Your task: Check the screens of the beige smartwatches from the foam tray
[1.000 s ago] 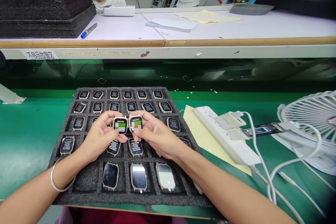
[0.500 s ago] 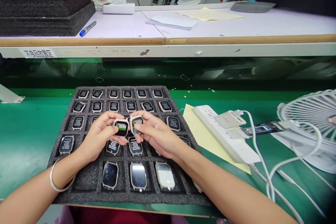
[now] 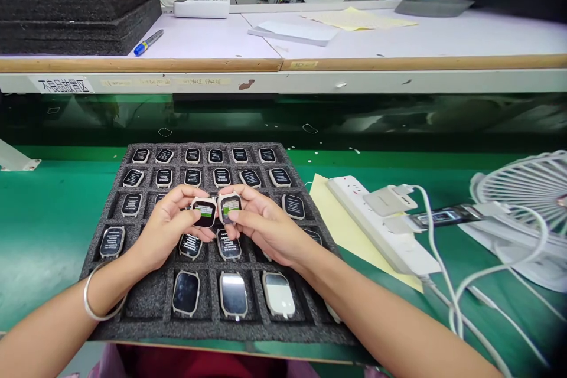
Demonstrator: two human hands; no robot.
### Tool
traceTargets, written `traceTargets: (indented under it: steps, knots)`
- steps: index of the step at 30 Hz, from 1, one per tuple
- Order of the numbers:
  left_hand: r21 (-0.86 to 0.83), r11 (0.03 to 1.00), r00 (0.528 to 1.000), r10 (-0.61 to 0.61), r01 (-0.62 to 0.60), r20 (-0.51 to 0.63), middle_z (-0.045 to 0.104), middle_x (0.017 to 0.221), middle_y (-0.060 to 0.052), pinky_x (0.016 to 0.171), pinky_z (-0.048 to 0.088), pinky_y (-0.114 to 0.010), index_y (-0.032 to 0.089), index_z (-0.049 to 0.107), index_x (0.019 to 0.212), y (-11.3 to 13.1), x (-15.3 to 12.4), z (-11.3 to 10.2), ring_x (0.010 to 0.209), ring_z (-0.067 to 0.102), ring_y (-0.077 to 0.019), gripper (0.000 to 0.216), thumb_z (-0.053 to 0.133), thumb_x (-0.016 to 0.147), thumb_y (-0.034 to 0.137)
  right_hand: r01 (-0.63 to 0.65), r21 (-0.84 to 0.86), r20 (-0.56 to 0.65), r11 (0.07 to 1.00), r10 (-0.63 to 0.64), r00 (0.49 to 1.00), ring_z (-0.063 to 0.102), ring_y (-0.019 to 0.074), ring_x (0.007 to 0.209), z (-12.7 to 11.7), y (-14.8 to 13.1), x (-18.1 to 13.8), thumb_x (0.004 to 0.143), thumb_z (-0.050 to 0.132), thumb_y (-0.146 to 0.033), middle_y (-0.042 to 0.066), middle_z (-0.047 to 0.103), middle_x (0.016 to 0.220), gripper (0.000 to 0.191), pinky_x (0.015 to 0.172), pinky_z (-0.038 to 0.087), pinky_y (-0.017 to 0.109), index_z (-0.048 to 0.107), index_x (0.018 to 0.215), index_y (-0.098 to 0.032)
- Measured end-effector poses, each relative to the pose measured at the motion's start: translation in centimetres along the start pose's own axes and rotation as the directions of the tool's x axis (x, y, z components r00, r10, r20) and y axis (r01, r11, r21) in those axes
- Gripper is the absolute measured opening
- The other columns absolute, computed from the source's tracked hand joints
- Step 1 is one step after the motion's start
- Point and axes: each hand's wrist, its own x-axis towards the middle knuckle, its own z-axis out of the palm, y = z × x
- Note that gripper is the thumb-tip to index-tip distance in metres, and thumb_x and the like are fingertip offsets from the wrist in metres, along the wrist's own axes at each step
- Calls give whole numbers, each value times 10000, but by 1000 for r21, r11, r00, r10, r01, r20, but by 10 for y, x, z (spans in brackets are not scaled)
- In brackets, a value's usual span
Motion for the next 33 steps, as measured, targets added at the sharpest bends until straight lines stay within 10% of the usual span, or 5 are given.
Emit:
traceTargets:
  steps: [33]
  knots:
    - [16, 1000, 999, 26, -26, -19, 595, 1033, -111, 649, 596, -324, 132, 555, 1142, -1, 1, 4, 694, 657, -301, 196, 667, 992, 190, 11, -82, -16, 997, -12, 1000, 587, 187, 752, 0, 0, -2, 1028, 697, -270, 87, 550, 957, 390, 695, 483, 207, 458, 1270, -79]
